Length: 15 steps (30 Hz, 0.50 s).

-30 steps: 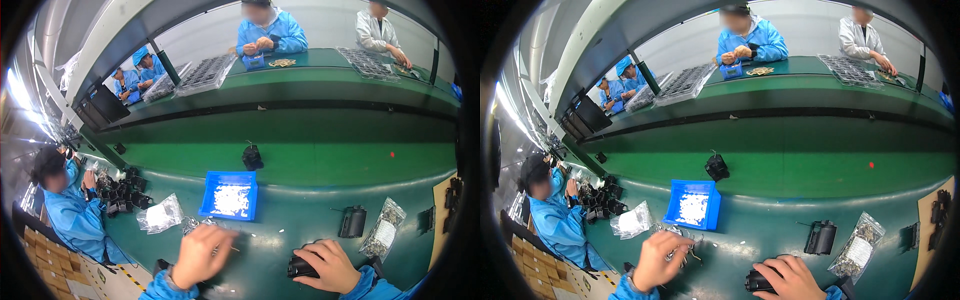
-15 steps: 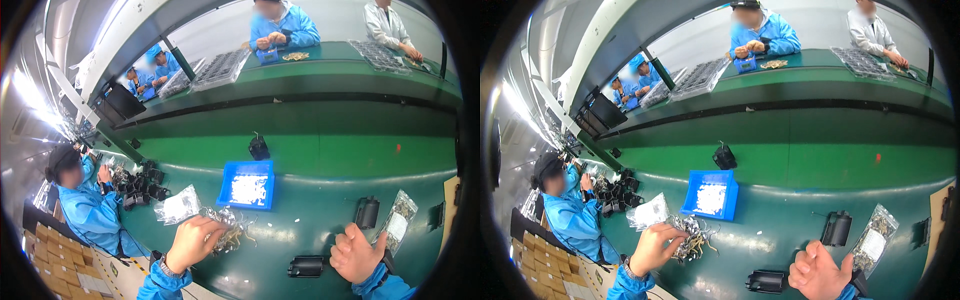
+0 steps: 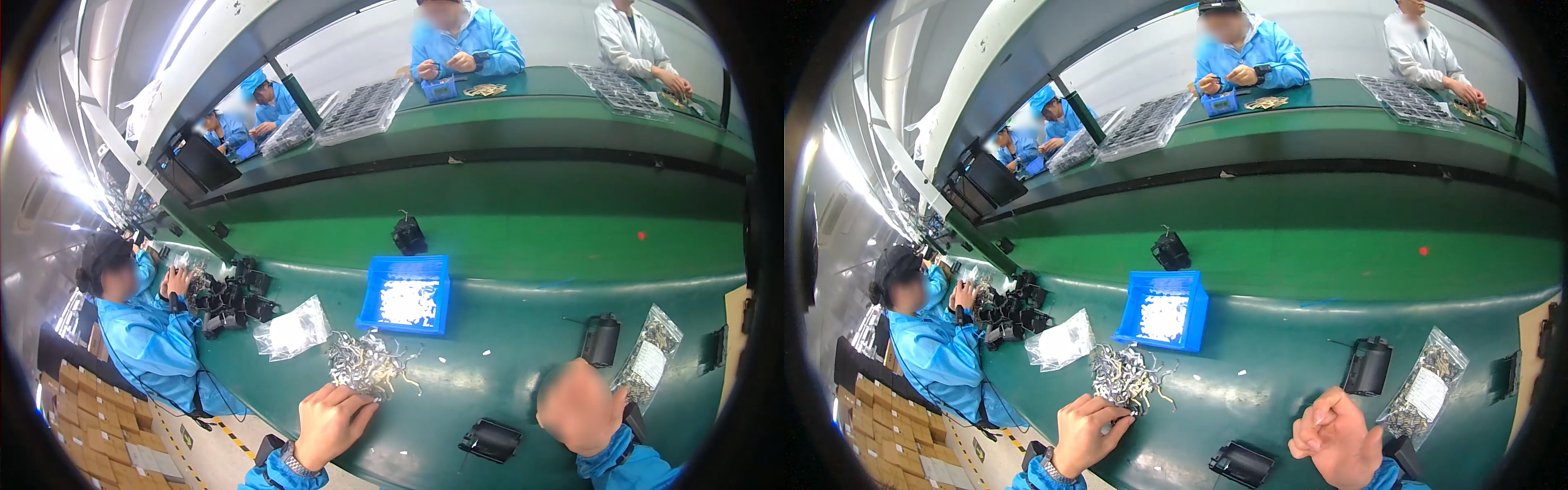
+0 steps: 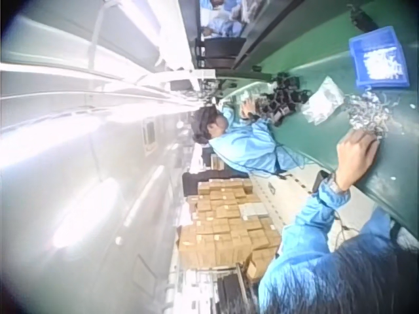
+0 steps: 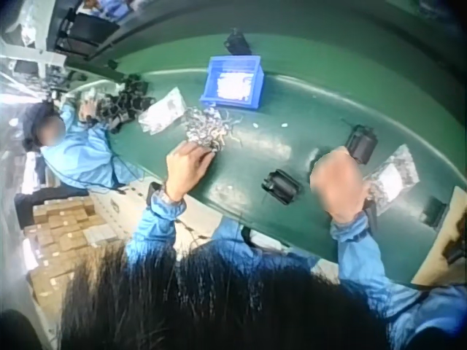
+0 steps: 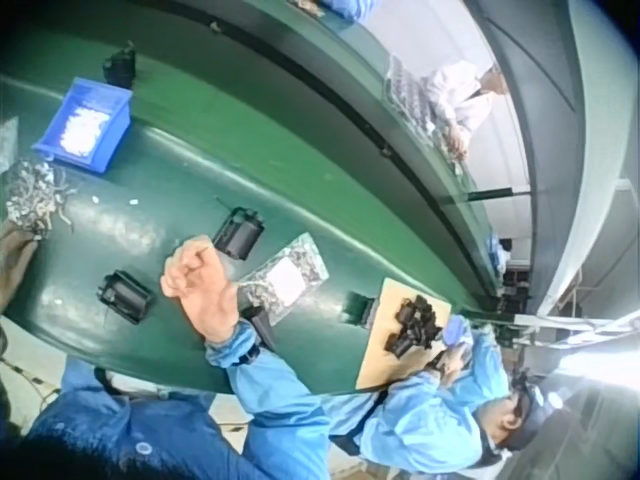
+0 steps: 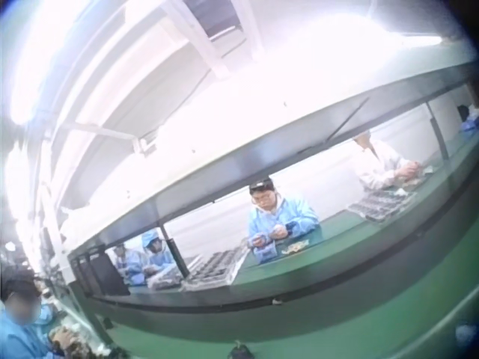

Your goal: Assembling small metal and plastic components into a black plastic housing on an assembly line.

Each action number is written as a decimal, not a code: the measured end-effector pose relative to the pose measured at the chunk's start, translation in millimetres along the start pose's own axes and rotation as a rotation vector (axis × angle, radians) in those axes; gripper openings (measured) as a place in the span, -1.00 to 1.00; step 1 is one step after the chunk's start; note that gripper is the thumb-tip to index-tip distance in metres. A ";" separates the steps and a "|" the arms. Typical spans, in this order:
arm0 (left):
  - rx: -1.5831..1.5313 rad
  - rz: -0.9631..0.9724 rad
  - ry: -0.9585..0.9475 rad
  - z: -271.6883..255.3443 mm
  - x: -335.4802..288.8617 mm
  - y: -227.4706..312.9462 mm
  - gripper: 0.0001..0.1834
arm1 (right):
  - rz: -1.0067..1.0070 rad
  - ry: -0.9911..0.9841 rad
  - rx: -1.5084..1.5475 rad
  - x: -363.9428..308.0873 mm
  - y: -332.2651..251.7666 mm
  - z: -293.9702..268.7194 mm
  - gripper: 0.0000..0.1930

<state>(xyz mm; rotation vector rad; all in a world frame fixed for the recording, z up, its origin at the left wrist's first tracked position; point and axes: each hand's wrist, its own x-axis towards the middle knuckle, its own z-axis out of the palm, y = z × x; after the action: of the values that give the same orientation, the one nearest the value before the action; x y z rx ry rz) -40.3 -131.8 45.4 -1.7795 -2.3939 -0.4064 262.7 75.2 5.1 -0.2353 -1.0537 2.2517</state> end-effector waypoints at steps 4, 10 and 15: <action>0.003 0.007 -0.021 3.2 -0.7 -1.6 -0.92 | -0.356 -0.283 -1.185 7.7 -6.2 8.6 -0.31; -0.197 -0.058 -0.048 -15.1 -5.1 6.2 -0.93 | -0.271 -0.407 -1.525 9.3 -3.2 23.8 -0.44; -0.686 -0.401 -0.313 -42.9 9.2 8.2 -0.90 | -0.325 -0.315 -1.602 10.5 -4.5 17.8 -0.42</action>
<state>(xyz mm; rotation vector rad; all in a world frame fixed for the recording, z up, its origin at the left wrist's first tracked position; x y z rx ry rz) -37.5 -133.6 89.9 -1.6467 -3.1077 -1.1994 249.3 72.5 21.2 -0.2994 -2.5904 0.7140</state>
